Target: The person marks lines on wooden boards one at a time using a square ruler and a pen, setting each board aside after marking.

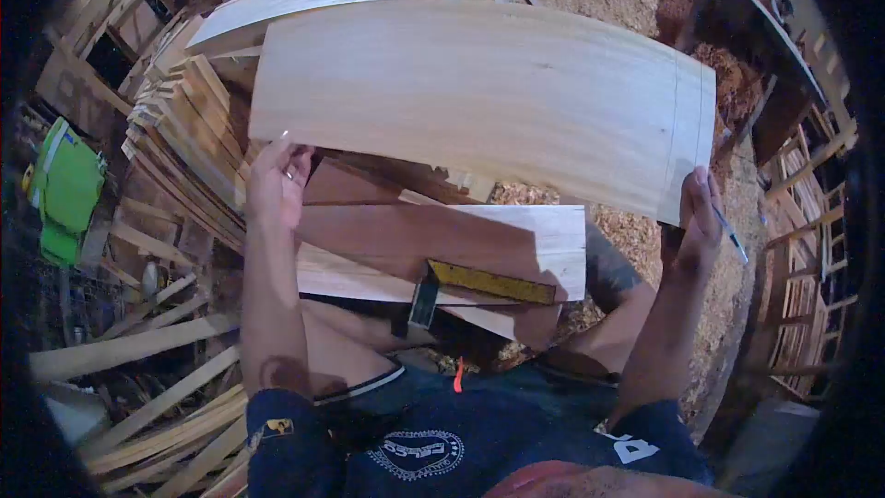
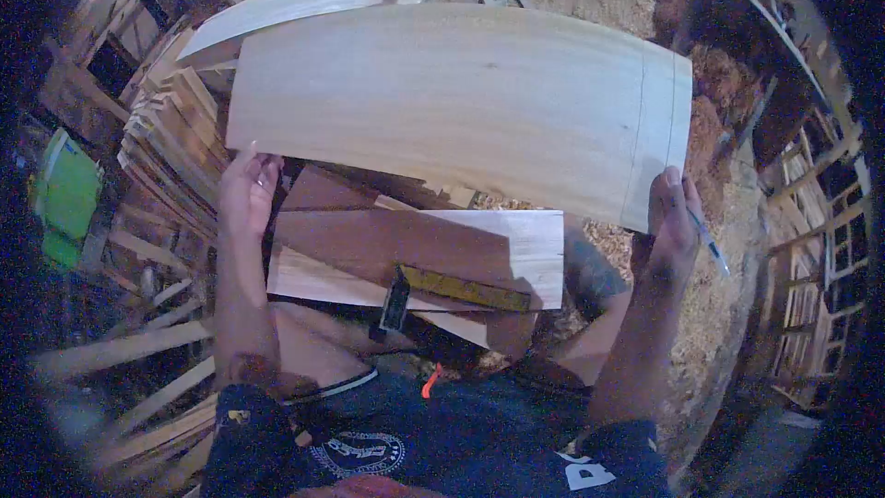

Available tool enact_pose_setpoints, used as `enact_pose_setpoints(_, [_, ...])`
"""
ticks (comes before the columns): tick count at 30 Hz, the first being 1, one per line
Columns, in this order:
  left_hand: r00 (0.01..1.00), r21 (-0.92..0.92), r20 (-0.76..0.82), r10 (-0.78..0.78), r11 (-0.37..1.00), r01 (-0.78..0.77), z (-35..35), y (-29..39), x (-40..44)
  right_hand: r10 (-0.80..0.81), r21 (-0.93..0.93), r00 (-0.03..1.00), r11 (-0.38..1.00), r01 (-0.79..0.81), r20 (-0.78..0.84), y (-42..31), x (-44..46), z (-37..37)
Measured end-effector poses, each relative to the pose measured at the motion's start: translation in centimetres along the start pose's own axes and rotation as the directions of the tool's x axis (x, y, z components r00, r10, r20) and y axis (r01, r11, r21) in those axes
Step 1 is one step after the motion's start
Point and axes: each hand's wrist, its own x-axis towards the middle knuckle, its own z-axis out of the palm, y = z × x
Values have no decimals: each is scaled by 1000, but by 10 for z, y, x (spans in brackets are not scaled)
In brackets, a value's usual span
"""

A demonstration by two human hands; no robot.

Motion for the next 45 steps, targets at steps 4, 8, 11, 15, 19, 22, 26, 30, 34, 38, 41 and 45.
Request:
enact_pose_setpoints(4, [933, 99, 32, 359, 928, -360, 39, 41, 6, -43, 104, 998, 993, 47, -38, 1, 7, -3])
enact_pose_setpoints(8, [929, 590, 247, 275, 718, -369, 65, 94, 58, 94, 43, 995, 995, -92, -31, -25, 23, 25])
enact_pose_setpoints(11, [901, 538, 314, 300, 725, -429, 98, 64, 36, -34, 28, 999, 999, 35, -26, -10, 49, 58])
enact_pose_setpoints(15, [791, 695, 604, 97, 421, -583, 82, -42, -36, 70, 33, 997, 997, -69, -22, -23, 50, 122])
enact_pose_setpoints(19, [839, 843, 510, -190, -85, -532, 15, -163, -120, 216, 31, 924, 971, -238, 316, 28, 87, 85])
enact_pose_setpoints(22, [816, 815, 578, -23, -26, -578, 3, -187, -150, 131, -249, 931, 968, -45, 341, 89, 86, 16])
enact_pose_setpoints(26, [907, 972, 137, -397, 233, -44, 17, -167, -140, 271, -846, 907, 512, 149, 323, 188, 60, -97])
enact_pose_setpoints(30, [893, 883, 189, -408, 468, 27, 22, -141, -128, 231, -544, 896, 839, 14, 379, 202, 7, -121])
enact_pose_setpoints(34, [922, 785, 294, -253, 614, -82, 56, -121, -157, 524, -363, 822, 827, -429, 224, 179, 2, -100])
enact_pose_setpoints(38, [794, 631, 599, 101, 551, -546, 90, -139, -185, 367, -794, 901, 606, -45, 230, 186, -5, -123])
enact_pose_setpoints(41, [635, 583, 773, -4, 400, -707, 112, -177, -198, 485, -660, 853, 707, -253, 193, 172, -7, -134])
enact_pose_setpoints(45, [452, 579, 794, -407, 279, -766, 112, -230, -224, 451, -649, 853, 736, -191, 260, 176, -3, -165])
